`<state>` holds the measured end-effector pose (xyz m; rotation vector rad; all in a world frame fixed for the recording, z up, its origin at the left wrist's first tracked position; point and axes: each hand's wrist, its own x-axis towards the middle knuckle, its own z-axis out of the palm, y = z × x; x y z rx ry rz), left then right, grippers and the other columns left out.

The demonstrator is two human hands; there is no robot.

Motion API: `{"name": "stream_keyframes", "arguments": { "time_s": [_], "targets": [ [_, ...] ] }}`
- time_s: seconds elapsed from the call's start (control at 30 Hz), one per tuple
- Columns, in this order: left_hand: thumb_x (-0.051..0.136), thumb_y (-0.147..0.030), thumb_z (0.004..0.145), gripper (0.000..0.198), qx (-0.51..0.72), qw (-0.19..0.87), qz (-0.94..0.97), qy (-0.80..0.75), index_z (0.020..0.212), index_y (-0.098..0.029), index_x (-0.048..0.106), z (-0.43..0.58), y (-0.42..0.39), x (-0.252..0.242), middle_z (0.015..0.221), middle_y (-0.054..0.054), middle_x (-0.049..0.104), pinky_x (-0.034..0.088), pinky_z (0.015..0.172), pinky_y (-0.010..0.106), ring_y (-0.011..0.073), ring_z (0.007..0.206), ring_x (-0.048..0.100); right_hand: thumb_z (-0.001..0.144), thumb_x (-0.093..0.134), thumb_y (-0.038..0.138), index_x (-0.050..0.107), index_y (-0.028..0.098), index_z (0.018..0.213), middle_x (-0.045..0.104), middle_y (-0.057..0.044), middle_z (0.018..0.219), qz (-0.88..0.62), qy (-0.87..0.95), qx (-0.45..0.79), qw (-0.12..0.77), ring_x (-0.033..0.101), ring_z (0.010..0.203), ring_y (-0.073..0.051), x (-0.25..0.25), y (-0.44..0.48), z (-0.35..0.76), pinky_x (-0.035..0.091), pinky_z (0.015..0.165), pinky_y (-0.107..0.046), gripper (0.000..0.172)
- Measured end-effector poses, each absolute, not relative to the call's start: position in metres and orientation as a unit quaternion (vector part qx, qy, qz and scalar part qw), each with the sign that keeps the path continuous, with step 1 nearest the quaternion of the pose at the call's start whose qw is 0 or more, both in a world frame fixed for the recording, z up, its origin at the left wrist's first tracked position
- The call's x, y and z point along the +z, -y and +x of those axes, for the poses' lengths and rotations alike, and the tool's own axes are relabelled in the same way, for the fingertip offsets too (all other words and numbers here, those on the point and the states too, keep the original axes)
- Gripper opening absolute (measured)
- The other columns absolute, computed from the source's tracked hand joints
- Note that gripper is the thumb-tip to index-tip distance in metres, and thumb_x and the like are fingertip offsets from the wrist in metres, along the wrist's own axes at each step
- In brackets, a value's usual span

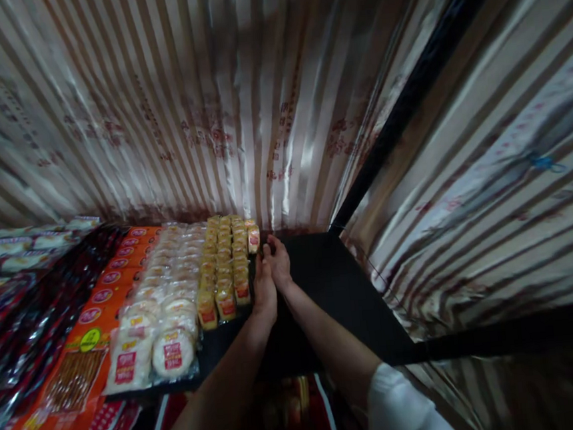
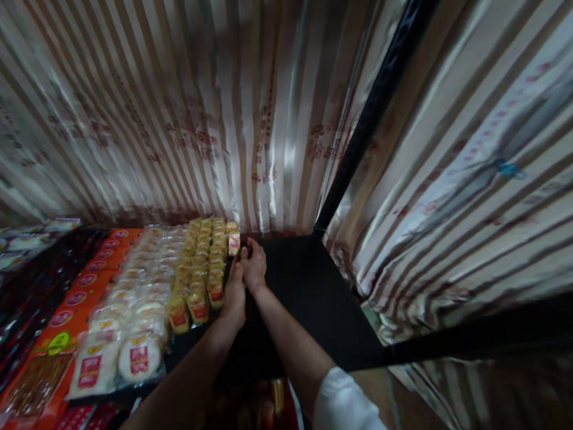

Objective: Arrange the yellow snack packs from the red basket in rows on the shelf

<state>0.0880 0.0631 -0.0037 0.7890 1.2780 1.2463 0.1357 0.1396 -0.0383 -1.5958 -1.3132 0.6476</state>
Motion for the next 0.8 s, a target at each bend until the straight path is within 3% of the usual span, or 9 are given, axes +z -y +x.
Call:
{"name": "stream_keyframes", "arguments": {
  "time_s": [0.1, 0.2, 0.37, 0.43, 0.5, 0.63, 0.7, 0.8],
  "targets": [
    [0.037, -0.028, 0.089, 0.047, 0.527, 0.558, 0.334, -0.547, 0.133, -0.012, 0.041, 0.086, -0.032, 0.004, 0.144, 0.01, 0.041, 0.032, 0.109, 0.029, 0.0172, 0.131, 0.04, 0.084, 0.043, 0.029, 0.054, 0.013, 0.117, 0.06, -0.012, 0.118, -0.632, 0.527, 0.278, 0.495, 0.055, 0.11, -0.019, -0.036, -0.105, 0.143, 0.04, 0.099, -0.035, 0.039],
    [0.042, -0.019, 0.083, 0.039, 0.513, 0.524, 0.409, -0.543, 0.12, -0.015, 0.054, 0.081, 0.013, 0.005, 0.126, 0.008, 0.059, 0.039, 0.103, 0.031, 0.0185, 0.117, 0.054, 0.084, 0.044, 0.032, 0.054, 0.015, 0.116, 0.06, -0.011, 0.118, -0.608, 0.513, 0.306, 0.523, 0.057, 0.107, -0.019, -0.031, -0.058, 0.149, 0.043, 0.097, -0.035, 0.038],
    [0.04, -0.024, 0.083, 0.031, 0.434, 0.496, 0.499, -0.562, 0.104, -0.018, 0.062, 0.066, 0.108, -0.009, 0.104, 0.006, 0.068, 0.046, 0.091, 0.031, 0.0192, 0.097, 0.062, 0.086, 0.043, 0.037, 0.055, 0.017, 0.114, 0.062, -0.012, 0.115, -0.582, 0.502, 0.361, 0.529, 0.063, 0.094, -0.018, -0.027, 0.044, 0.147, 0.052, 0.077, -0.03, 0.036],
    [0.039, -0.022, 0.081, 0.034, 0.382, 0.507, 0.522, -0.57, 0.104, -0.019, 0.063, 0.057, 0.142, -0.021, 0.109, 0.006, 0.067, 0.044, 0.094, 0.03, 0.0196, 0.103, 0.06, 0.086, 0.043, 0.039, 0.058, 0.019, 0.107, 0.066, -0.01, 0.107, -0.583, 0.532, 0.374, 0.487, 0.064, 0.089, -0.018, -0.034, 0.085, 0.144, 0.052, 0.08, -0.031, 0.033],
    [0.038, -0.022, 0.081, 0.041, 0.312, 0.523, 0.545, -0.576, 0.116, -0.018, 0.058, 0.045, 0.17, -0.033, 0.119, 0.008, 0.064, 0.044, 0.094, 0.028, 0.0199, 0.108, 0.059, 0.086, 0.042, 0.037, 0.06, 0.022, 0.104, 0.068, -0.007, 0.103, -0.587, 0.566, 0.398, 0.42, 0.064, 0.092, -0.018, -0.043, 0.12, 0.144, 0.051, 0.084, -0.031, 0.03],
    [0.04, -0.019, 0.077, 0.045, 0.111, 0.464, 0.632, -0.61, 0.117, -0.019, 0.06, 0.02, 0.208, -0.051, 0.117, 0.009, 0.065, 0.042, 0.094, 0.031, 0.0228, 0.107, 0.059, 0.084, 0.039, 0.027, 0.066, 0.019, 0.098, 0.069, -0.009, 0.102, -0.597, 0.665, 0.399, 0.205, 0.063, 0.097, -0.021, -0.057, 0.171, 0.147, 0.047, 0.09, -0.034, 0.031],
    [0.037, -0.02, 0.079, 0.047, 0.071, 0.436, 0.654, -0.614, 0.122, -0.021, 0.057, 0.009, 0.222, -0.056, 0.123, 0.008, 0.062, 0.04, 0.098, 0.031, 0.0223, 0.113, 0.055, 0.083, 0.037, 0.022, 0.067, 0.019, 0.101, 0.069, -0.009, 0.105, -0.596, 0.689, 0.392, 0.131, 0.062, 0.101, -0.022, -0.06, 0.192, 0.148, 0.044, 0.093, -0.036, 0.035],
    [0.036, -0.021, 0.08, 0.053, 0.026, 0.386, 0.682, -0.621, 0.132, -0.018, 0.049, -0.002, 0.239, -0.064, 0.137, 0.011, 0.05, 0.031, 0.106, 0.034, 0.025, 0.126, 0.044, 0.08, 0.04, 0.018, 0.064, 0.024, 0.113, 0.061, -0.006, 0.124, -0.559, 0.736, 0.366, 0.109, 0.051, 0.119, -0.022, -0.063, 0.221, 0.147, 0.033, 0.106, -0.038, 0.042]
  ]
}}
